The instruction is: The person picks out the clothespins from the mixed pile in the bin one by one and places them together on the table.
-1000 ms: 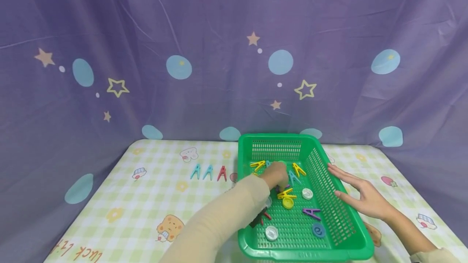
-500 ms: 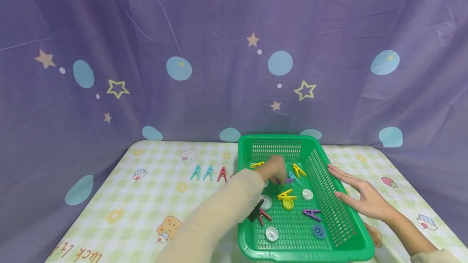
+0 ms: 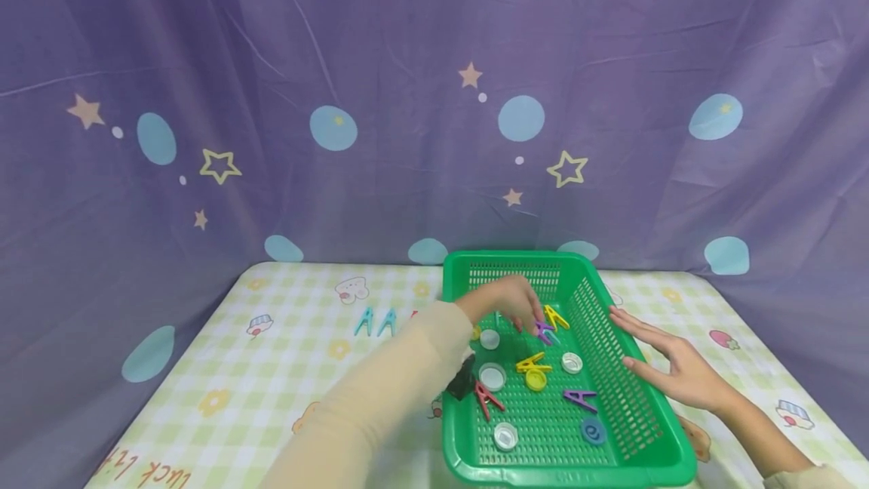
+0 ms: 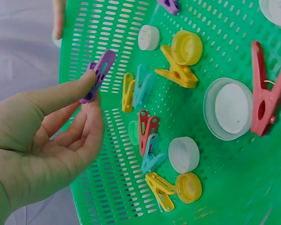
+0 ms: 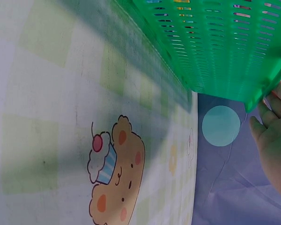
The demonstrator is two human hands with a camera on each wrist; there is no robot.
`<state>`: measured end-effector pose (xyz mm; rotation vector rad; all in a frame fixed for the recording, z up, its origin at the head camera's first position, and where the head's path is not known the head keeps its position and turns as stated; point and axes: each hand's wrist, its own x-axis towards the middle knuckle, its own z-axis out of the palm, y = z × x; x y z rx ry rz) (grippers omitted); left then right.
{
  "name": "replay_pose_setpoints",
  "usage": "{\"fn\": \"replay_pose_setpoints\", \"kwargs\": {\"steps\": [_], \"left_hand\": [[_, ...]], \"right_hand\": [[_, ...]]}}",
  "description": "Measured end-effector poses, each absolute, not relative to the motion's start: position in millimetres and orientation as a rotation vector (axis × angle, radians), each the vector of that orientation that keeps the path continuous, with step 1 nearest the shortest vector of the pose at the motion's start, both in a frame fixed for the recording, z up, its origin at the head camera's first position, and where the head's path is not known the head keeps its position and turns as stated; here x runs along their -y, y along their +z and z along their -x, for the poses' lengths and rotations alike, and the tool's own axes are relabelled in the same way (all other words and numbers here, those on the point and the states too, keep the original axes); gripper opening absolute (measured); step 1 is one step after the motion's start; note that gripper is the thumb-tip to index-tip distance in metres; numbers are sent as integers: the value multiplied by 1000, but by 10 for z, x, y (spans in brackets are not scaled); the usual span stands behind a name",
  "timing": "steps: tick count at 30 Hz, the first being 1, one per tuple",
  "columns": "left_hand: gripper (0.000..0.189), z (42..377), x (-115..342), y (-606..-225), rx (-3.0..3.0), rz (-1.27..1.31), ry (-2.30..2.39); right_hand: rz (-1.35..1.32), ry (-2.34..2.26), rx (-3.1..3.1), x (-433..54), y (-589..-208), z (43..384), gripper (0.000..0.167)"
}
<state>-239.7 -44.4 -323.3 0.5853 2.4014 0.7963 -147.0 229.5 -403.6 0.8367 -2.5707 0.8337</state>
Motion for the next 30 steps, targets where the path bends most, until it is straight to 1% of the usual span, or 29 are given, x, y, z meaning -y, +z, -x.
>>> {"fn": "replay_pose_setpoints", "kwargs": {"steps": [9, 20, 30], "left_hand": [[19, 2488, 587, -3161, -2366, -578, 823], [25, 2616, 817, -3047, -2235, -497, 1058], [27, 2633, 1086, -2950, -2256, -525, 1127]], "right_hand": [[-831, 817, 2566, -2280, -4019, 1452, 64], [-834, 829, 2562, -2280, -4025, 1462, 64], [-835, 837, 2564, -2279, -4025, 1459, 63]]}}
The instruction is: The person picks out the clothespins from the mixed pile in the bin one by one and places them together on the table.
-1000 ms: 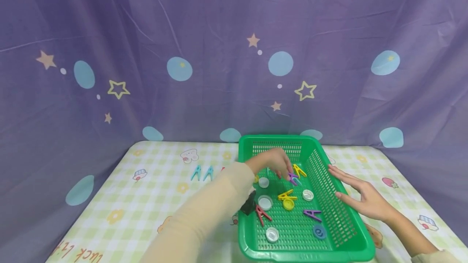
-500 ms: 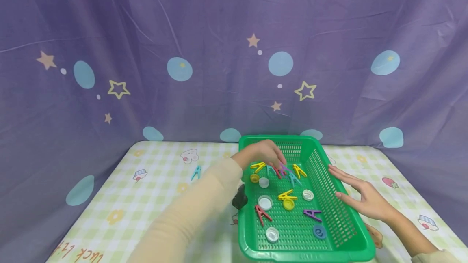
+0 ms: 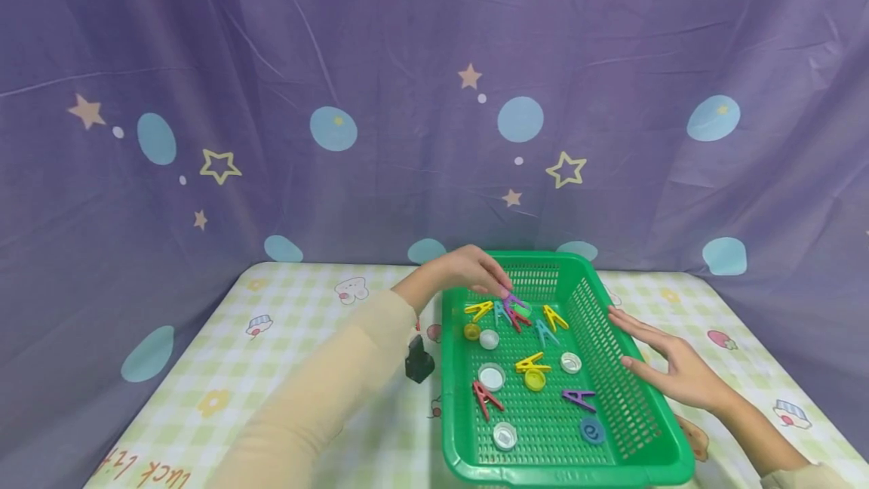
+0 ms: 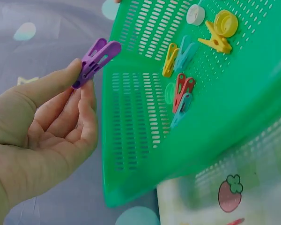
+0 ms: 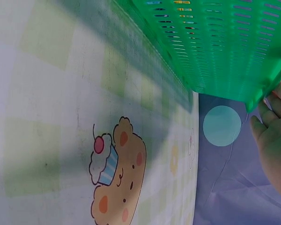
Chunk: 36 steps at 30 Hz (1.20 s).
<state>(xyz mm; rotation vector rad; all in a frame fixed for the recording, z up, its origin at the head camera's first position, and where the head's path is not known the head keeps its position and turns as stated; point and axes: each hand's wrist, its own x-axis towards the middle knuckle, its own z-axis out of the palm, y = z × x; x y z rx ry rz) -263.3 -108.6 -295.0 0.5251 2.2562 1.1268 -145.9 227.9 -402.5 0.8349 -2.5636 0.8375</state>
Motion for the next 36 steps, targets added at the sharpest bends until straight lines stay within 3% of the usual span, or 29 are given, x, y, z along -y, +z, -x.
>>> {"fn": "replay_pose_setpoints", "kwargs": {"steps": [6, 24, 36], "left_hand": [[22, 2644, 1284, -2933, -2258, -486, 1191], [31, 2636, 2007, -2936, -2224, -449, 1206], [33, 2648, 2557, -3121, -2186, -339, 1347]], "right_hand": [[-832, 835, 2565, -2280, -4027, 1468, 63], [-840, 846, 2562, -2277, -4035, 1461, 64], [-823, 844, 2571, -2270, -4022, 1451, 63]]}}
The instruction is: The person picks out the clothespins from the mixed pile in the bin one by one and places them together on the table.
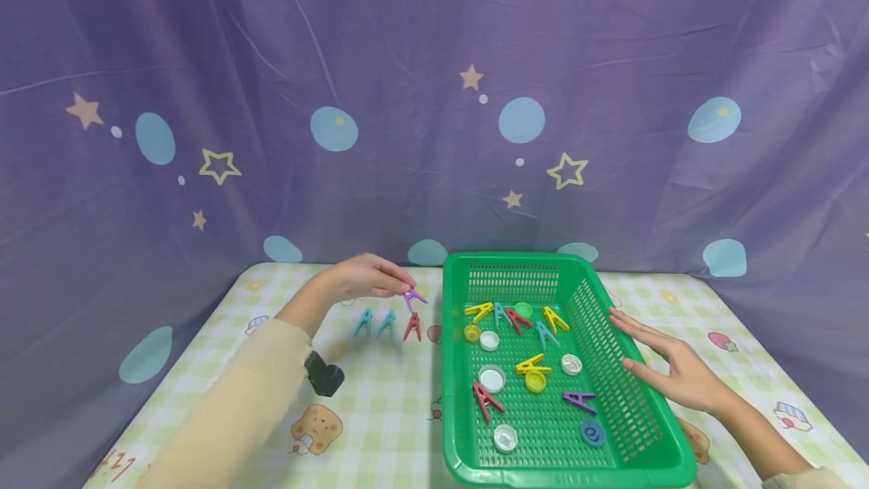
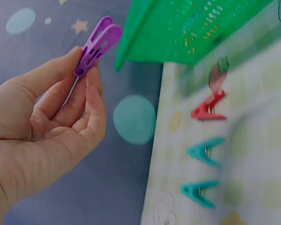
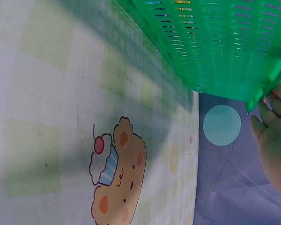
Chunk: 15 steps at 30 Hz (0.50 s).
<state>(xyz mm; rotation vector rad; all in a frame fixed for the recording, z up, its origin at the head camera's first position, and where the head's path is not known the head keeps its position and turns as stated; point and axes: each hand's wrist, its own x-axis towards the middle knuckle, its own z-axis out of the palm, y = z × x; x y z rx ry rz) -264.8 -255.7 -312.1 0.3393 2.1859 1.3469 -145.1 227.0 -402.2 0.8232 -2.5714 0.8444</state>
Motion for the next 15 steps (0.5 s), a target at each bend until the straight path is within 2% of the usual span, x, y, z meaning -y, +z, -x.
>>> {"fn": "replay_pose_setpoints", "kwargs": {"steps": [15], "left_hand": [[40, 2710, 3295, -3573, -2135, -182, 1449]], "right_hand": [[-822, 837, 2568, -2278, -4031, 1460, 63]]}}
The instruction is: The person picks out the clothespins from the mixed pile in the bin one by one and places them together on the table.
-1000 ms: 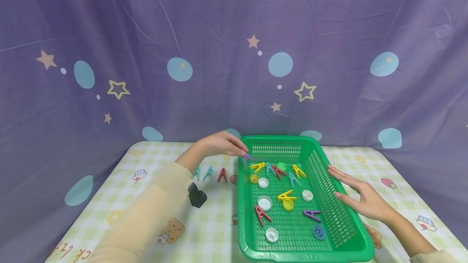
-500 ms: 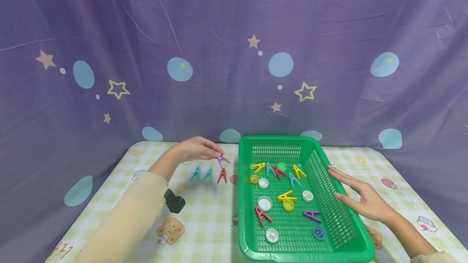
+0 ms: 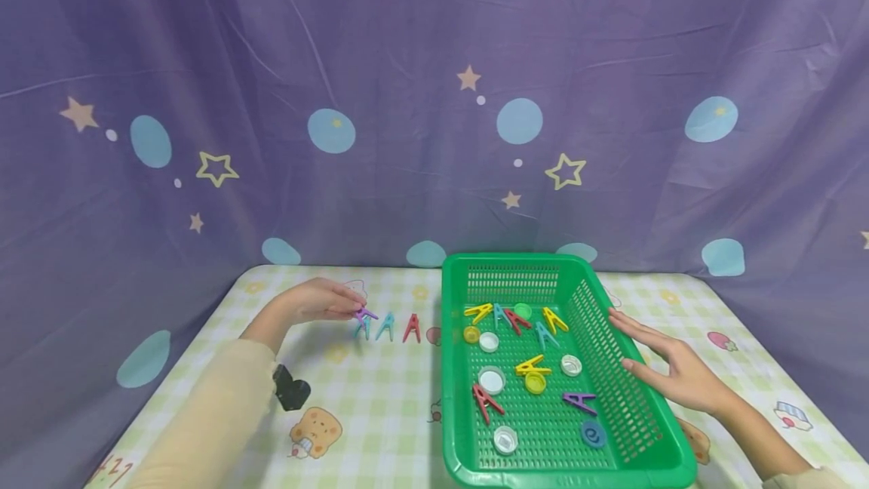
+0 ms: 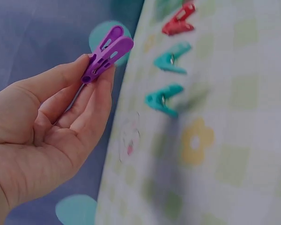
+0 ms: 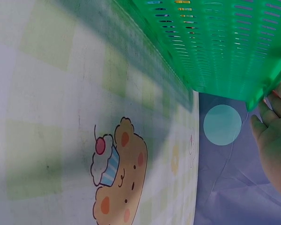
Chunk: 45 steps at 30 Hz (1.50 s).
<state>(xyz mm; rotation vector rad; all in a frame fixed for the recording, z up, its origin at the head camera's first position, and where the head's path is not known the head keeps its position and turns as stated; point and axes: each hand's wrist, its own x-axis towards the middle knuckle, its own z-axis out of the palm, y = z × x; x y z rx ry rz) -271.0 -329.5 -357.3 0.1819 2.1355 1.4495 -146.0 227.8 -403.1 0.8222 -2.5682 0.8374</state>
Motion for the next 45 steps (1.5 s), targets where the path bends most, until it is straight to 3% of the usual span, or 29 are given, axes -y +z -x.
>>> {"fn": "replay_pose_setpoints", "kwargs": {"steps": [14, 22, 31, 45], "left_hand": [[43, 2782, 3550, -3788, -2069, -25, 1513], [29, 2891, 3600, -3857, -2181, -91, 1245], [31, 3032, 3563, -3844, -2464, -279, 944], [37, 3098, 3642, -4057, -2460, -258, 1124]], "right_hand": [[-839, 861, 2569, -2289, -4044, 1482, 63], [-831, 843, 2587, -2300, -4058, 1490, 64], [-857, 863, 2581, -2305, -4061, 1519, 64], [-837, 866, 2595, -2303, -4063, 1517, 63]]}}
